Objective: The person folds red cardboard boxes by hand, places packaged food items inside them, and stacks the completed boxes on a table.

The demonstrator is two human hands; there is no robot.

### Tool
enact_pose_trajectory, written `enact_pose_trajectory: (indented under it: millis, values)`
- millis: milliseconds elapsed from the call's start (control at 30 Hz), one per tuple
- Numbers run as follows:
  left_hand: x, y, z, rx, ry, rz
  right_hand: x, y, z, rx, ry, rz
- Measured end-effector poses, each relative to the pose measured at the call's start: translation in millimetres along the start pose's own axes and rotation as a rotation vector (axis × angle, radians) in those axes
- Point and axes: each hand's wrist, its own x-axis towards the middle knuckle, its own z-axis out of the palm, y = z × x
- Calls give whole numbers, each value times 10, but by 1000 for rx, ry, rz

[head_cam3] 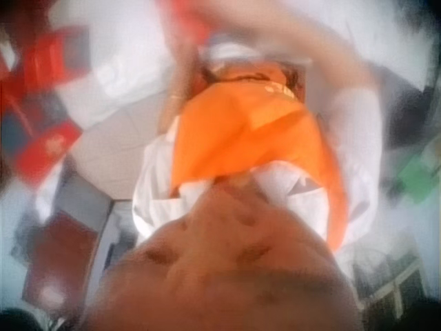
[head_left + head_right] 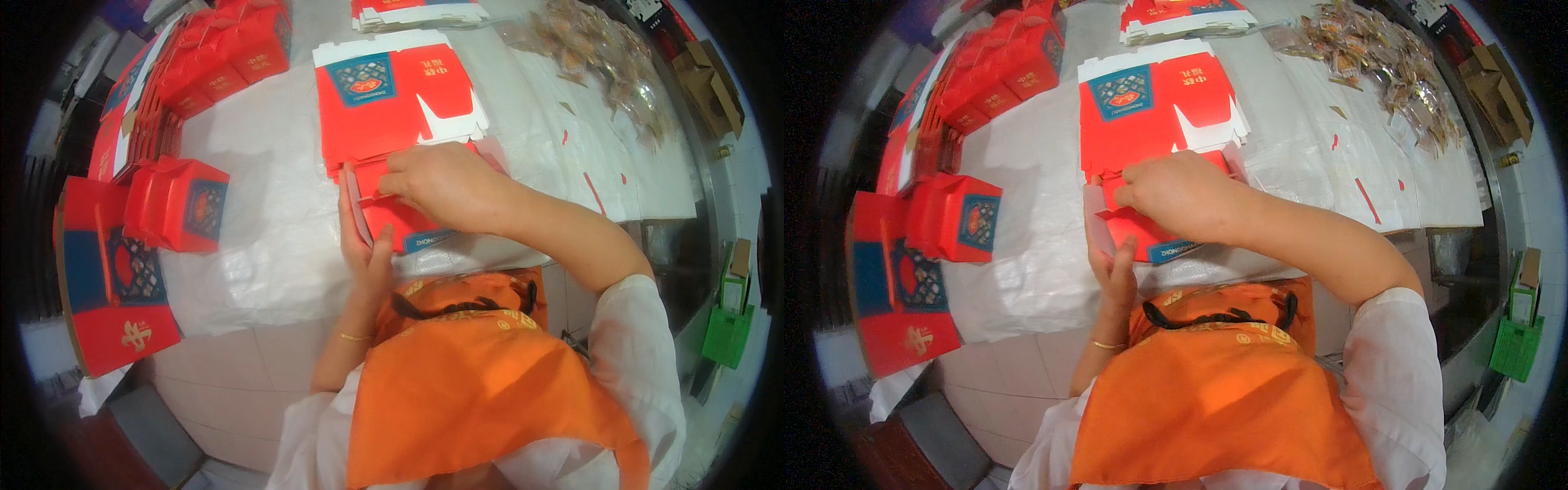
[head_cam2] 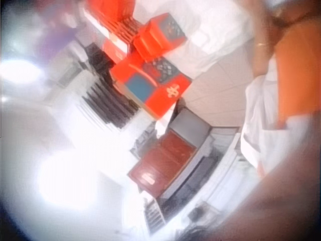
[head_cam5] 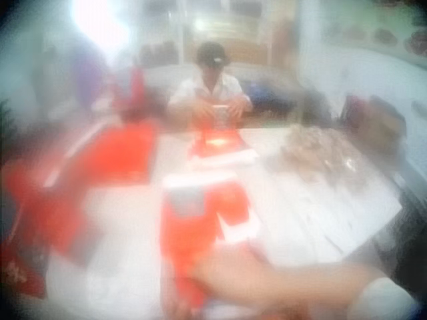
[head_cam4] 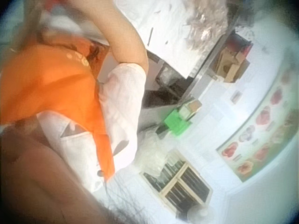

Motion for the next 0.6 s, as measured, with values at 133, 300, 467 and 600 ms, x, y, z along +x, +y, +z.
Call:
enact_pose_trajectory:
  millis: [133, 300, 467, 600]
  values:
    - [-169, -92, -175, 38, -103, -159, 24, 22, -40, -3, -51, 33]
    - [-174, -65, -332, 51, -180, -81, 83, 59, -160, 46, -101, 71]
    - [-283, -45, -327, 365, 23, 346, 88, 123, -130, 82, -55, 18]
    - [-462, 10, -289, 320, 82, 112, 111, 141, -154, 127, -78, 43]
